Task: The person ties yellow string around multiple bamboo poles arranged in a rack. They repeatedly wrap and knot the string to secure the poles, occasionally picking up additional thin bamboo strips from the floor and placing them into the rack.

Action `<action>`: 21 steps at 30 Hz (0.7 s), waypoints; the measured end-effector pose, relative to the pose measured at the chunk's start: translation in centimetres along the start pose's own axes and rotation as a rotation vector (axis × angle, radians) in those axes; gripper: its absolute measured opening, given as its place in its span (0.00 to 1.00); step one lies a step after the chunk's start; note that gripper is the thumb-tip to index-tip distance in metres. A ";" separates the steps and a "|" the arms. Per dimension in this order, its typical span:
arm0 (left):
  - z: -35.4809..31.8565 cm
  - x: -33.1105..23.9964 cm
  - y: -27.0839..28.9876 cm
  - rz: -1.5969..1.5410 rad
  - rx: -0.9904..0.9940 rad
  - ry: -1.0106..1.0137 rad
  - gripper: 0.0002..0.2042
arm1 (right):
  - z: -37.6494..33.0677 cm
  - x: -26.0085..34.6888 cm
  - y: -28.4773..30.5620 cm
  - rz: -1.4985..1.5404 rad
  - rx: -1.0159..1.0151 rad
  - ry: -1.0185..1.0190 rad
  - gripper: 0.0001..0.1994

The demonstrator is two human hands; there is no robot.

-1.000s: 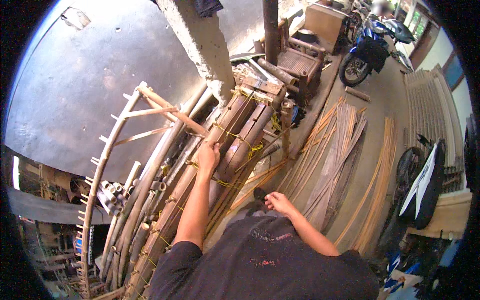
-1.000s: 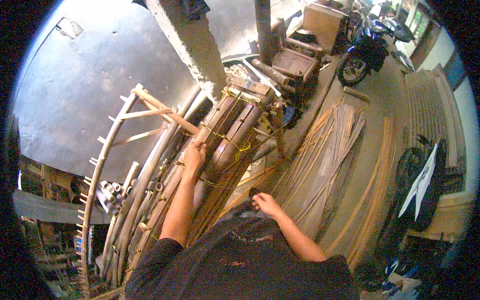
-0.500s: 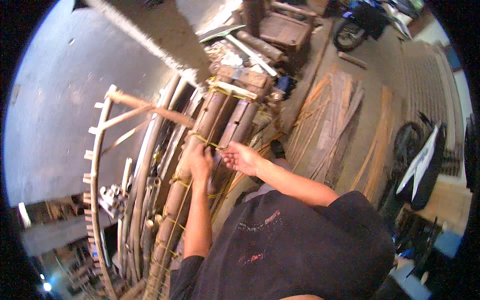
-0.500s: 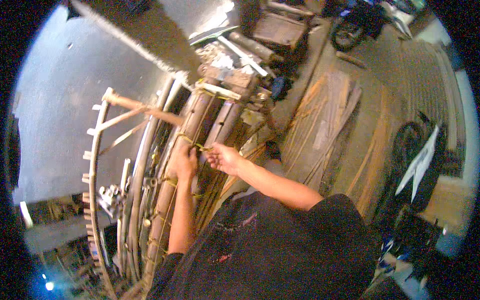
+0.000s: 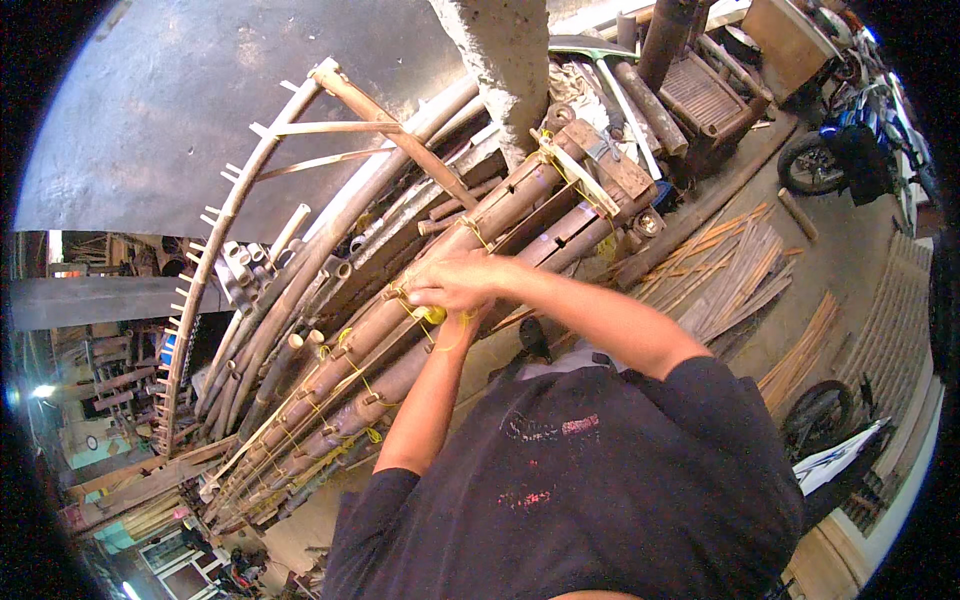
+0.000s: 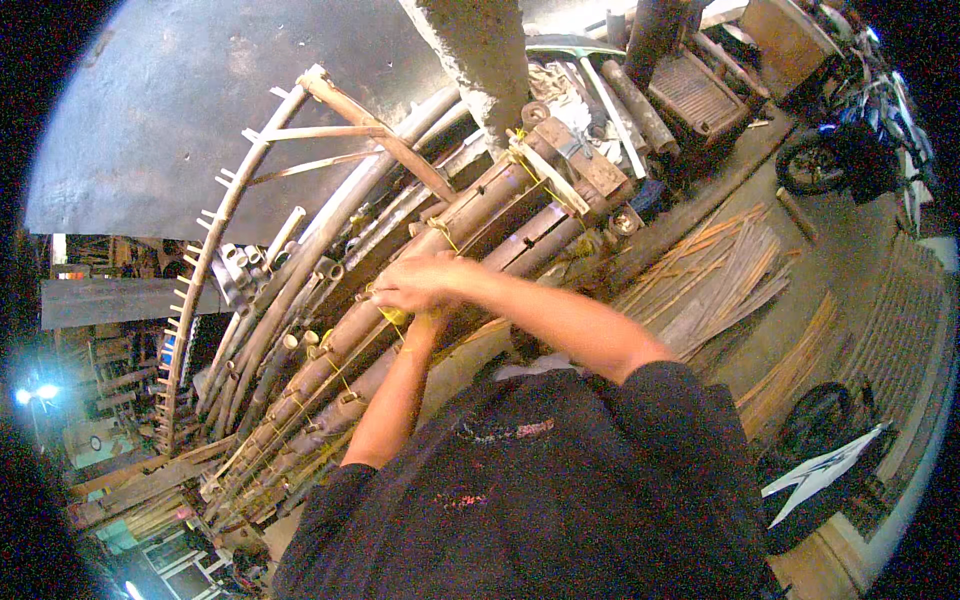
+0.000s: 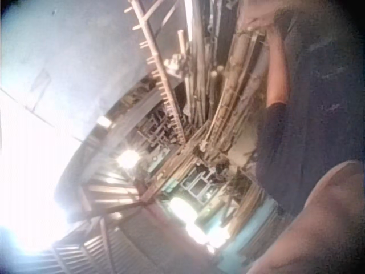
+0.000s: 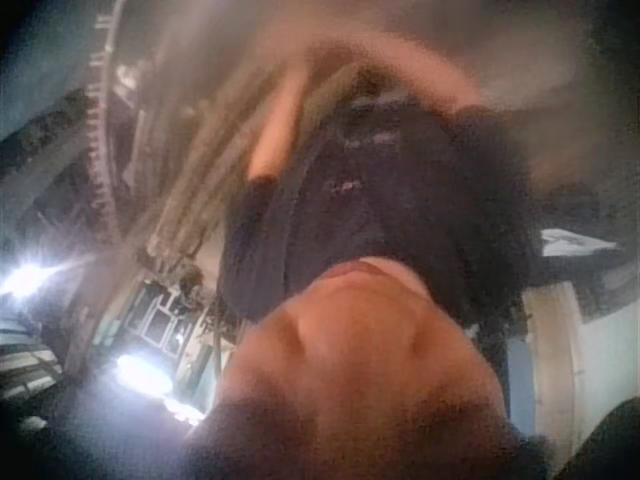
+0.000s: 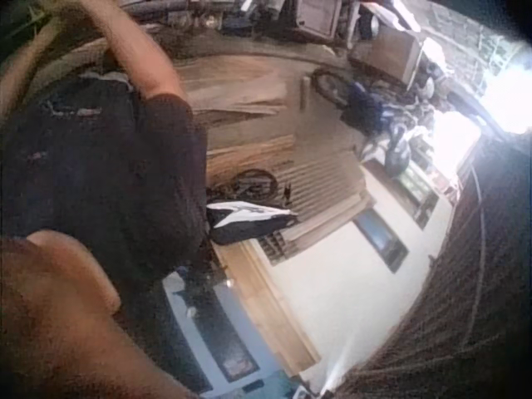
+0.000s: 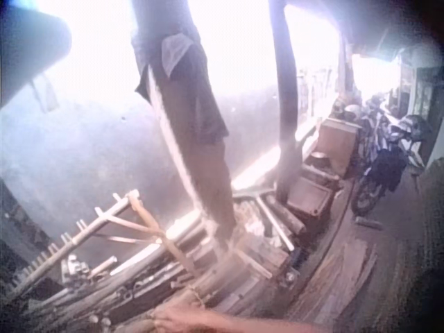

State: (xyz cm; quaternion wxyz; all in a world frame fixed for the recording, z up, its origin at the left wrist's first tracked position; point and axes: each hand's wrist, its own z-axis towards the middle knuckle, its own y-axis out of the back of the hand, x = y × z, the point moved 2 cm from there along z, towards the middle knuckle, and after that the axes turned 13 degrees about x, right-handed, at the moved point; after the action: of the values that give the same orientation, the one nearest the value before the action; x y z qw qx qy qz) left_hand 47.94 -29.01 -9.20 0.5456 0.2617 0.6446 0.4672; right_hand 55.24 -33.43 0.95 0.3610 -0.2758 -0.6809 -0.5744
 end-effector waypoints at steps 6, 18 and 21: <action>1.5 -1.6 2.7 -0.172 0.185 0.030 0.13 | 2.4 -12.6 3.5 -0.093 -0.314 -0.366 0.26; 5.3 0.5 4.2 -0.764 0.045 0.044 0.11 | -9.3 -6.1 -10.8 0.008 -0.276 -0.114 0.21; 11.3 -0.8 7.0 -0.858 0.025 0.071 0.11 | -10.1 -5.8 -11.6 -0.077 -0.347 -0.048 0.19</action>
State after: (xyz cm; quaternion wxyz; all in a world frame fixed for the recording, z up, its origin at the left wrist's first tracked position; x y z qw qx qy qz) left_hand 57.62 -23.13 -2.21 0.6647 -0.0398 0.7190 0.1991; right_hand 51.26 -45.25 -9.74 0.2695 -0.3214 -0.5901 -0.6898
